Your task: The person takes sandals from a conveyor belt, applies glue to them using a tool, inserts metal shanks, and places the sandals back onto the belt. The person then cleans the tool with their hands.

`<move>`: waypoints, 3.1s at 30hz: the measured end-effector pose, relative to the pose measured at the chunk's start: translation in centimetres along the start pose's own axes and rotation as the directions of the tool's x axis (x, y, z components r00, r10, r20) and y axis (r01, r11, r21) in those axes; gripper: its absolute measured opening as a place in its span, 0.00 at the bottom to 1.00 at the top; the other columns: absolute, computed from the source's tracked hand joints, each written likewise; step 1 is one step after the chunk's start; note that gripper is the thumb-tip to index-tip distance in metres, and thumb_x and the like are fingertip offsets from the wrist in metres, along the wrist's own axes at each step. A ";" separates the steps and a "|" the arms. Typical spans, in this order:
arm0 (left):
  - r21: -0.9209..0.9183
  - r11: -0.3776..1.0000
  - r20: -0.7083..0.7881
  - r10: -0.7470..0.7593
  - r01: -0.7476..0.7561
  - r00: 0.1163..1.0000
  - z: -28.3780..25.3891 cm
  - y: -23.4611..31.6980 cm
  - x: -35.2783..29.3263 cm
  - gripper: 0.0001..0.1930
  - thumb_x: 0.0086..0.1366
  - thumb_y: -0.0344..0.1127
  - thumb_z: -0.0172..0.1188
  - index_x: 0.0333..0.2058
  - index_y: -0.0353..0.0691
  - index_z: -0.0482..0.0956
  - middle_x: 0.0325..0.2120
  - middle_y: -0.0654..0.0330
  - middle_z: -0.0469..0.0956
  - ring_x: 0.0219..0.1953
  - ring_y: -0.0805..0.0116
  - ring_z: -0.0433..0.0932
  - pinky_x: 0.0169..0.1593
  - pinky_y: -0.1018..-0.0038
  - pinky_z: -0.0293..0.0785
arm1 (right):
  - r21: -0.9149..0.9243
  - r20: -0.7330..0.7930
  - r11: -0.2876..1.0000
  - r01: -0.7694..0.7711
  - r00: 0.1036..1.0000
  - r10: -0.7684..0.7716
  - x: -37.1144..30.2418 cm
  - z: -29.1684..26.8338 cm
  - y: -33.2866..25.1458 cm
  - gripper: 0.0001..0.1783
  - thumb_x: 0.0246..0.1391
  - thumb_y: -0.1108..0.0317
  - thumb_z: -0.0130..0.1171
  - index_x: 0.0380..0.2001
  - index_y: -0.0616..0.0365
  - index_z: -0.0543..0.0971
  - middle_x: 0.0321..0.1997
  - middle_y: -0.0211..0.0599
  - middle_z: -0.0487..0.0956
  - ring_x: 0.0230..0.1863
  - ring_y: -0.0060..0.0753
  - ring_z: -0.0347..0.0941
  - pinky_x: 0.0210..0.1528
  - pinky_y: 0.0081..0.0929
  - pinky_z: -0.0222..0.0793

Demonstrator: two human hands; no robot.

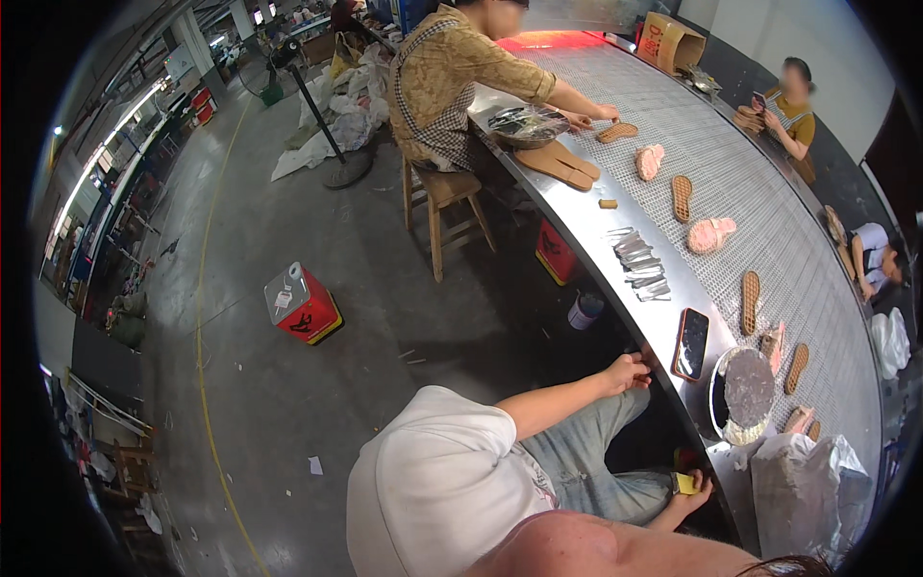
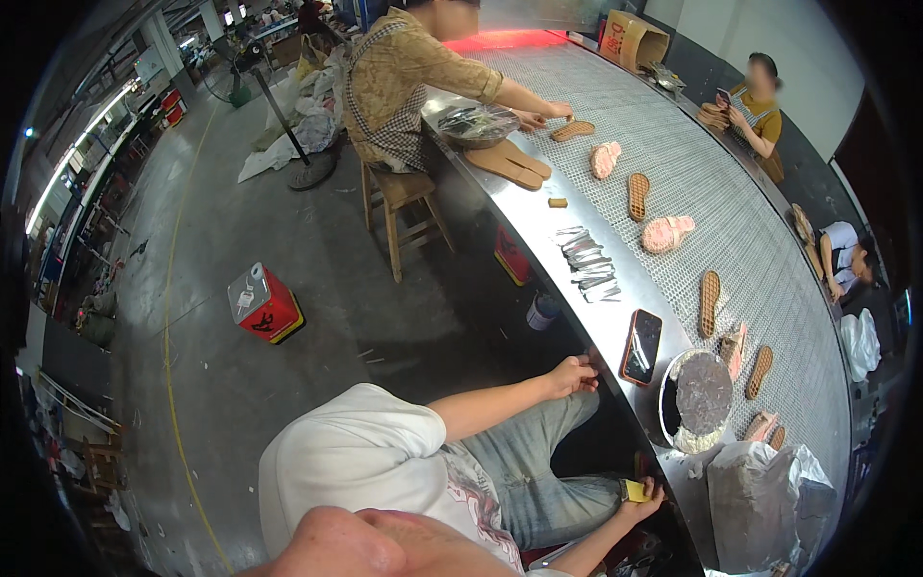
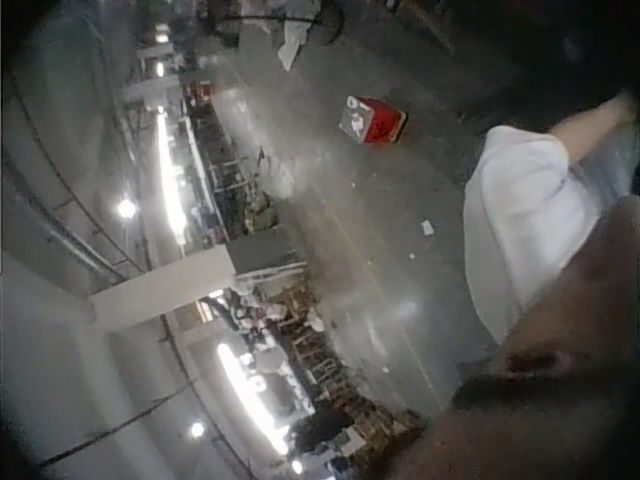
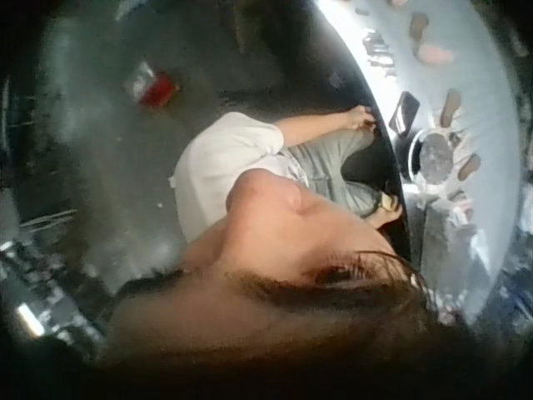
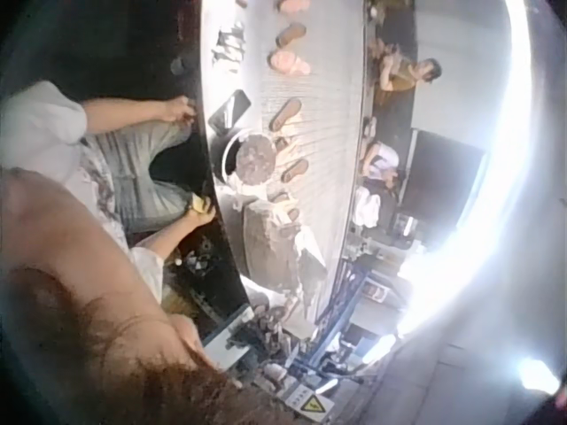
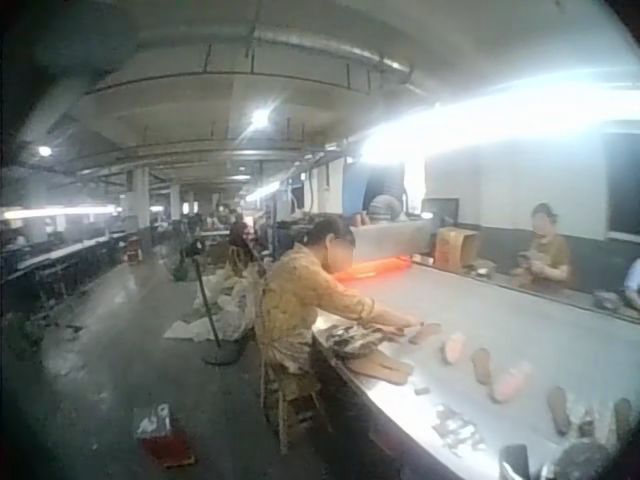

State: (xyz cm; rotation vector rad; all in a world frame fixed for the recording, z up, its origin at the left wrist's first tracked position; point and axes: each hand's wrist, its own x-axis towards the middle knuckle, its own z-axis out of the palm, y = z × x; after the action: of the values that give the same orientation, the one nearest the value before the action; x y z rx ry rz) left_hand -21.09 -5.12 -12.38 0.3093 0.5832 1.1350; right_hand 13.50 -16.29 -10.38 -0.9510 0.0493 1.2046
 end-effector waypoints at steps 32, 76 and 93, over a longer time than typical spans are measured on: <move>-0.116 0.989 0.032 -0.089 0.092 0.995 -0.2 0.8 0.1 0.09 0.60 0.22 0.49 0.39 0.39 0.72 0.32 0.59 0.76 0.33 0.63 0.79 0.36 0.69 0.79 | 0.121 0.040 0.990 -0.068 0.997 0.064 1.7 -1.4 -0.6 0.04 0.53 0.74 0.43 0.26 0.62 0.65 0.16 0.36 0.63 0.23 0.36 0.65 0.34 0.31 0.71; -0.112 0.950 0.002 -0.293 0.291 0.956 0.0 4.1 -2.0 0.04 0.59 0.27 0.50 0.34 0.42 0.69 0.31 0.61 0.74 0.33 0.62 0.79 0.33 0.66 0.78 | 0.060 0.066 0.996 -0.067 0.996 0.063 -5.6 1.5 -0.3 0.01 0.55 0.76 0.51 0.30 0.61 0.70 0.17 0.31 0.64 0.15 0.24 0.57 0.32 0.26 0.70; 0.704 0.679 -0.086 -0.207 0.207 0.974 -3.2 13.8 -9.4 0.15 0.62 0.36 0.54 0.45 0.38 0.74 0.40 0.58 0.79 0.32 0.70 0.79 0.33 0.75 0.76 | 0.014 0.065 0.998 -0.061 0.996 0.060 -8.1 3.2 -0.9 0.15 0.56 0.57 0.58 0.38 0.58 0.71 0.28 0.32 0.73 0.12 0.21 0.55 0.32 0.23 0.73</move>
State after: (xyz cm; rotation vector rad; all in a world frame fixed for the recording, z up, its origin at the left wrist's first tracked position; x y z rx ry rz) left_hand -36.22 -8.35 -5.30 0.8928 1.0286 0.6380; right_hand 9.55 -20.44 -3.74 -0.9015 0.0362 1.2884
